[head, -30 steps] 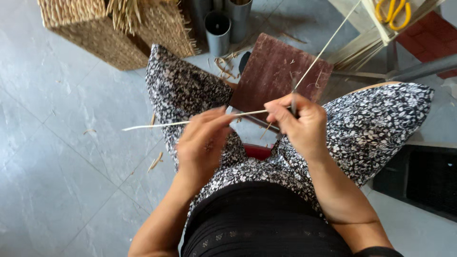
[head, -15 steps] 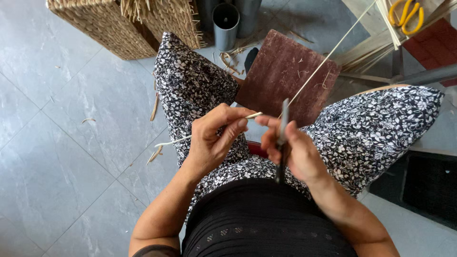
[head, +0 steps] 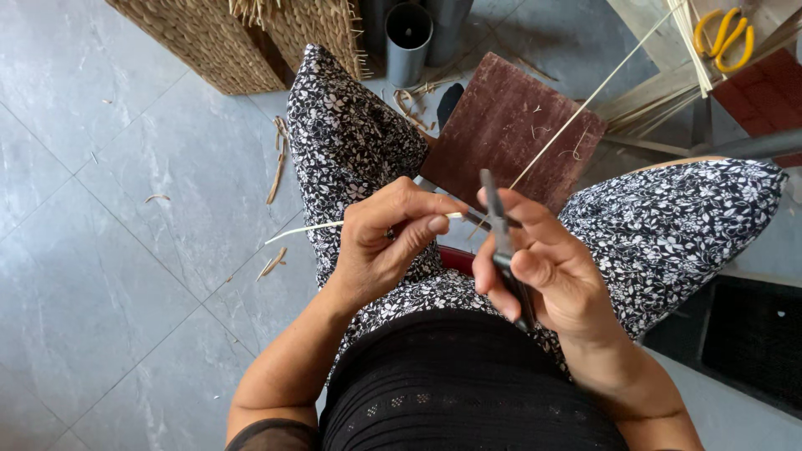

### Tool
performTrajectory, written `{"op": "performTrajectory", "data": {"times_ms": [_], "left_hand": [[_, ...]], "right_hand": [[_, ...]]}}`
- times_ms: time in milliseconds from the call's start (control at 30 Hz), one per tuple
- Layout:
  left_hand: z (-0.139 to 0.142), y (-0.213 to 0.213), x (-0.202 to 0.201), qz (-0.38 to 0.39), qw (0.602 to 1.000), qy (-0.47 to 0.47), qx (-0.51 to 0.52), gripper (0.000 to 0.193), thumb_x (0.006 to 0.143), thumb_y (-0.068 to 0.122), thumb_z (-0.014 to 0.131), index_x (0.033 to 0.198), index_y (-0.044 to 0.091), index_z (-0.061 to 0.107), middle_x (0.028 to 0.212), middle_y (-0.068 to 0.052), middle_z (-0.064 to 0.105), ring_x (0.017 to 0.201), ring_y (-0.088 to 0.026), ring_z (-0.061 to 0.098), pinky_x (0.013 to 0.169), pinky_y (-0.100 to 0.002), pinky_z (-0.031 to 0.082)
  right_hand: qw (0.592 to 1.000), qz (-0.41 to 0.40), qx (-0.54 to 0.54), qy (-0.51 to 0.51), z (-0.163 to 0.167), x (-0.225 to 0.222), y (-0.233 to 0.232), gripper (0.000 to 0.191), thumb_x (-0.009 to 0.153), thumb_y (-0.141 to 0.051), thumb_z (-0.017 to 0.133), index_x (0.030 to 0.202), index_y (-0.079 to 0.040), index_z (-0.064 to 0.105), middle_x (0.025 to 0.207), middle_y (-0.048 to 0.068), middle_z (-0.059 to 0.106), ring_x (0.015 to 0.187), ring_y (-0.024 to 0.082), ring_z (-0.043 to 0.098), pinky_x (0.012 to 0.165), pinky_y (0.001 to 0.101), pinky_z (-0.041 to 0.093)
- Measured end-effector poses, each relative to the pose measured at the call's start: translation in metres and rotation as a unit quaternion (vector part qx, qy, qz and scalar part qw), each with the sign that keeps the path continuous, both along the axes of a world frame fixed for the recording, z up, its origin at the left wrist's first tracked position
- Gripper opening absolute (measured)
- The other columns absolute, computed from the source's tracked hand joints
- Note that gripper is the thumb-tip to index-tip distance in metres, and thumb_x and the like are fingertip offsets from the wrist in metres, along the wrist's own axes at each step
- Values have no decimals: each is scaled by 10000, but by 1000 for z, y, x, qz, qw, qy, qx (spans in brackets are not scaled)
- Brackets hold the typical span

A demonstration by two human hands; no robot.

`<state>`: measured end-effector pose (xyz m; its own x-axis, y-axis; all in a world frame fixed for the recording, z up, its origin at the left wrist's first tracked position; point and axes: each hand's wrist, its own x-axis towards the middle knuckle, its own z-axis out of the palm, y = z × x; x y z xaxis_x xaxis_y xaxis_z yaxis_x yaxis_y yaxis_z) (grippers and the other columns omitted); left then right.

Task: The person sits on the floor and uses a small knife to split and shave thin bamboo strips, drawing each strip against the blade to trim and thin it. They work the strips one at a time on their lap and set finished strips aside.

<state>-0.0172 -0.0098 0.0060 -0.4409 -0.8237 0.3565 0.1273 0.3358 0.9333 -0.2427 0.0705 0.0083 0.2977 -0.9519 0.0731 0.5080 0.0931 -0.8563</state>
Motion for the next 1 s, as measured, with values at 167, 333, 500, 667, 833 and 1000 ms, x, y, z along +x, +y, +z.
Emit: {"op": "performTrajectory", "data": {"times_ms": [167,333,500,667,833,1000], "left_hand": [[-3,0,6,6,999,11,40,93,984,102,736,1063,57,752,941,-27,698,812,-98,622,703,-243,479],[-8,0,9,1,999,36,15,64,1016,113,733,1047,58,732,981,-21,690,840,-98,644,728,-230,503],[-10,0,6,-1,999,35,13,79,1001,134,737,1037,65,737,967,-16,695,864,-100,629,742,-252,501],[-9,-1,8,-4,999,35,10,88,993,143,742,1037,68,745,950,-15,694,841,-95,619,724,-256,490],[-8,-1,9,-8,999,30,7,81,994,135,749,1033,65,736,961,-20,697,854,-104,635,735,-260,498],[-5,-3,9,-5,1000,19,-5,72,986,129,753,1020,66,739,961,-21,706,845,-109,646,726,-261,510]], "right_hand": [[995,43,74,-42,14,15,-6,505,1097,-233,588,1548,-48,457,946,214,691,575,143,577,500,219,484],[993,49,96,-45,13,16,-4,493,1089,-239,615,1531,-61,483,945,228,699,581,133,574,509,212,483],[990,49,118,-61,13,13,-3,467,1081,-221,623,1510,-71,515,940,238,702,560,132,571,501,210,479],[989,53,121,-66,12,15,-3,458,1084,-221,622,1506,-75,526,936,242,706,550,128,571,499,209,475],[989,61,116,-73,10,13,-4,441,1087,-223,625,1493,-76,536,929,247,711,538,129,568,488,212,476],[989,58,118,-71,9,12,-4,441,1083,-221,631,1485,-58,548,926,251,709,546,129,567,490,213,478]]}}
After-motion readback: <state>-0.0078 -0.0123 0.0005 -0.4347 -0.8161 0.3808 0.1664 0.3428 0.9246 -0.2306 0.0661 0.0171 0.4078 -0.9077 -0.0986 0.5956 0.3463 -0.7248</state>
